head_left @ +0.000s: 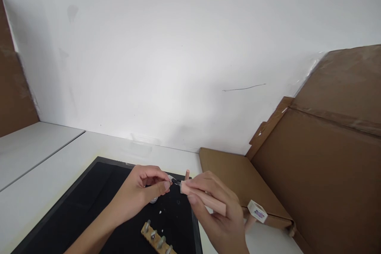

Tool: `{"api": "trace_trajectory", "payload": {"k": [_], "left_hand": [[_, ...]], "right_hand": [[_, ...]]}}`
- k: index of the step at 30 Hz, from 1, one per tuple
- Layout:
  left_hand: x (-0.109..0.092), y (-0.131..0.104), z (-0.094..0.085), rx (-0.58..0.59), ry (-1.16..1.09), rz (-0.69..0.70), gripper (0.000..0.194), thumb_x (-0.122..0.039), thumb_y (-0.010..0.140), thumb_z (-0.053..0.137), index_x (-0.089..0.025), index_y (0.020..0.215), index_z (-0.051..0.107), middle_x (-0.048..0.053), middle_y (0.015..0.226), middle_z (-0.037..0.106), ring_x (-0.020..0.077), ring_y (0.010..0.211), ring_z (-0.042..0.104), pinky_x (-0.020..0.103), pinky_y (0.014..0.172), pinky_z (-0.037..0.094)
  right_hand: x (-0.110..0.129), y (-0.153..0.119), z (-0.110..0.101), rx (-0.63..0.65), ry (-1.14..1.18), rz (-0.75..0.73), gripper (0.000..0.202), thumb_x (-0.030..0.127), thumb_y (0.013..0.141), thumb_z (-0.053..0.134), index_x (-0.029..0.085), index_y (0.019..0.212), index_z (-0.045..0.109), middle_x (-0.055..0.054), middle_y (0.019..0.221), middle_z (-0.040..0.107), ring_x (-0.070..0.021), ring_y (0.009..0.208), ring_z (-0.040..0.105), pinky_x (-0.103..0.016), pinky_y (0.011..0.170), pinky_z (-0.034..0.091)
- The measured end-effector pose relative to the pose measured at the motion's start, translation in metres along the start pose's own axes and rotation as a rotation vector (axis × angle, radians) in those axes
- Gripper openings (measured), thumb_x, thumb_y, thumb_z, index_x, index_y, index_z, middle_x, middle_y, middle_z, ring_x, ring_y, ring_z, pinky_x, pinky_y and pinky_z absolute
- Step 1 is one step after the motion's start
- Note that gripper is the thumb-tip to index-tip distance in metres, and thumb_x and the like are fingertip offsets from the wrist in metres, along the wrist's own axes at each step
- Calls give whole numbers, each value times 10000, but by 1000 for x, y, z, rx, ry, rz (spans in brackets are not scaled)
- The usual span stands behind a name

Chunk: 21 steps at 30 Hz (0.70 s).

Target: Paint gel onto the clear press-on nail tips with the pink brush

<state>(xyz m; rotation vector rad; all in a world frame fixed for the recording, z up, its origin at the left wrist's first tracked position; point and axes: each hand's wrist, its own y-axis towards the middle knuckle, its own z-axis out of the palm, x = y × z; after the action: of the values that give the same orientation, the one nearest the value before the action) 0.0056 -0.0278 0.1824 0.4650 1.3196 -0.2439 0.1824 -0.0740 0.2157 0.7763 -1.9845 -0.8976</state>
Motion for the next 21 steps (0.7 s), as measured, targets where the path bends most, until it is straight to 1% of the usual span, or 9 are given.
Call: {"api": "trace_trajectory", "payload": {"k": [2,5,6,8,11,13,16,18,21], "left_hand": [[0,0,1,-8,11,-15,132,-284,743,714,-159,718,744,17,624,644,116,581,532,222,539,397],[0,0,2,-20,34,-28,135,-280,741,702,-153,720,743,20,622,645,113,571,521,223,534,390],[0,0,3,-24,43,-28,134,-276,738,698,-151,716,741,21,619,645,113,567,518,224,533,389],[0,0,3,-31,63,-23,131,-268,736,689,-148,708,735,21,616,645,113,568,516,224,534,387],[0,0,4,-40,96,-28,145,-271,745,669,-148,695,726,15,596,628,106,547,490,221,521,374],[0,0,4,-45,108,-30,152,-273,748,662,-146,689,722,13,595,625,104,545,485,222,524,373],[0,1,5,-34,118,-8,152,-271,747,661,-142,698,724,18,610,636,112,572,506,225,552,385],[0,2,6,-28,124,4,154,-266,746,656,-138,695,723,18,606,636,112,572,508,224,556,385],[-1,2,7,-40,136,-1,147,-251,739,648,-135,678,715,12,583,627,106,550,495,222,545,381]], "right_hand": [[0,0,1,15,-48,11,147,66,816,559,201,830,615,-3,676,618,-116,569,572,-223,519,460],[1,0,3,-21,-121,6,177,45,814,524,197,736,570,7,616,581,-110,520,533,-224,468,416],[1,0,3,-34,-117,-7,178,47,818,516,200,741,564,10,613,580,-110,516,526,-225,465,413],[1,1,3,-36,-83,-39,161,58,828,515,206,816,576,8,643,602,-113,541,541,-225,485,434],[1,0,5,23,-108,-80,186,51,824,533,215,895,581,4,692,633,-117,587,577,-234,549,477],[0,0,6,45,-185,-90,189,30,811,530,212,840,570,12,655,617,-115,558,566,-249,567,482],[0,-1,5,25,-244,-93,203,22,809,499,211,740,524,25,586,579,-109,492,513,-266,552,472],[1,-1,4,4,-188,-89,187,39,824,493,212,768,535,18,602,595,-114,505,524,-260,535,472],[1,-1,5,1,-106,-91,165,72,837,521,213,901,578,-11,685,644,-133,588,592,-248,532,494]]}}
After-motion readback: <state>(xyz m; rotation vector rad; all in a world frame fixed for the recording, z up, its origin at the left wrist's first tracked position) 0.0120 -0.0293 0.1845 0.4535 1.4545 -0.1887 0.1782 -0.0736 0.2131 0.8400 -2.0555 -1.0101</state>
